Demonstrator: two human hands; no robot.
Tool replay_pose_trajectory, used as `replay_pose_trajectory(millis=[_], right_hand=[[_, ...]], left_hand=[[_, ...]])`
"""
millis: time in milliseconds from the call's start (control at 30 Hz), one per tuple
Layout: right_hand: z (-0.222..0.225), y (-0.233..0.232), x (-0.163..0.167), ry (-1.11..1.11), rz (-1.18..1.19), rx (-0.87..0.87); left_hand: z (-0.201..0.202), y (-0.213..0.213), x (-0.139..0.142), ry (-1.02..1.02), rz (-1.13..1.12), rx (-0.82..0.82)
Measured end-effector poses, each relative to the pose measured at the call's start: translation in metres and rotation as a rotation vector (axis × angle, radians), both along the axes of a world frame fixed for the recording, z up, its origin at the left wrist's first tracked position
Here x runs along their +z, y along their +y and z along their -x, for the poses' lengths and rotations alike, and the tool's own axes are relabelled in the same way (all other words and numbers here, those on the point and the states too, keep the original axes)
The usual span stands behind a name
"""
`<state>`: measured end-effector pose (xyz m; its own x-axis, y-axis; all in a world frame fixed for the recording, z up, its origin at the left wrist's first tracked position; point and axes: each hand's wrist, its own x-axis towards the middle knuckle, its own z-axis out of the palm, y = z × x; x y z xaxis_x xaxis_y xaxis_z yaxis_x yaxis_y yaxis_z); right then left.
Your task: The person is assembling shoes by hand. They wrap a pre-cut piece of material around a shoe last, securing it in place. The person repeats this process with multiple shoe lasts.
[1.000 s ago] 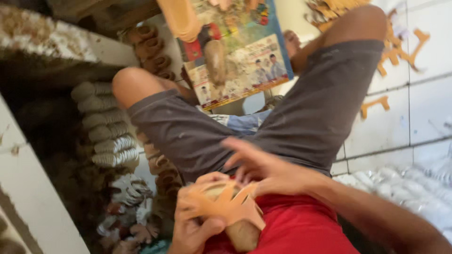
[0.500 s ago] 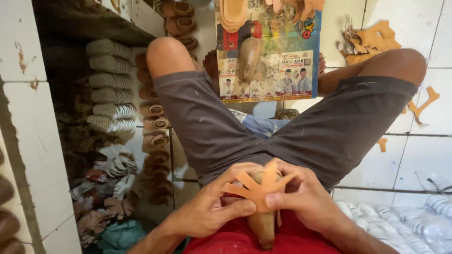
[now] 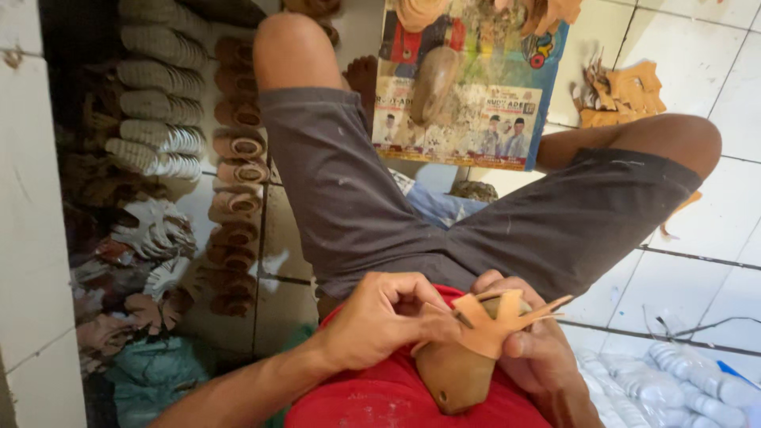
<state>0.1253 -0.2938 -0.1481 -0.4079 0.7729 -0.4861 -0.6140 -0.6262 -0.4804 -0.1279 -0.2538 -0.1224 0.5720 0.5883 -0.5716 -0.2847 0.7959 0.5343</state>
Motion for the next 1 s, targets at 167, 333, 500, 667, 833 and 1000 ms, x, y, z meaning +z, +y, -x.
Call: replay_pose_trajectory(millis=[167,333,500,667,833,1000], right_hand=[[0.002,-0.002,-0.001,0.015,0.023,-0.029],[0.011,0.013,0.010,-0.025,0.139,-0.003],[0.029,0.043,0.016,-0.111,0.201,-0.007],[0.038,0.078,0.019,-0.073,0.106,0.048],[0.049,0.084,0.016,-0.199,0.112,0.053],[0.044,0.075,0.005,-0.179,0.011,0.058]], left_hand=[[0.003,-0.001,-0.024,-0.085,-0.030,-0.018],[0.001,-0.010,-0.057,-0.189,-0.042,0.031],[-0.003,-0.008,-0.067,-0.304,0.118,0.189],[-0.001,0.008,-0.069,-0.291,0.209,0.287],[0.000,0.010,-0.076,-0.339,0.236,0.331],[0.001,0.010,-0.072,-0.273,0.228,0.331]])
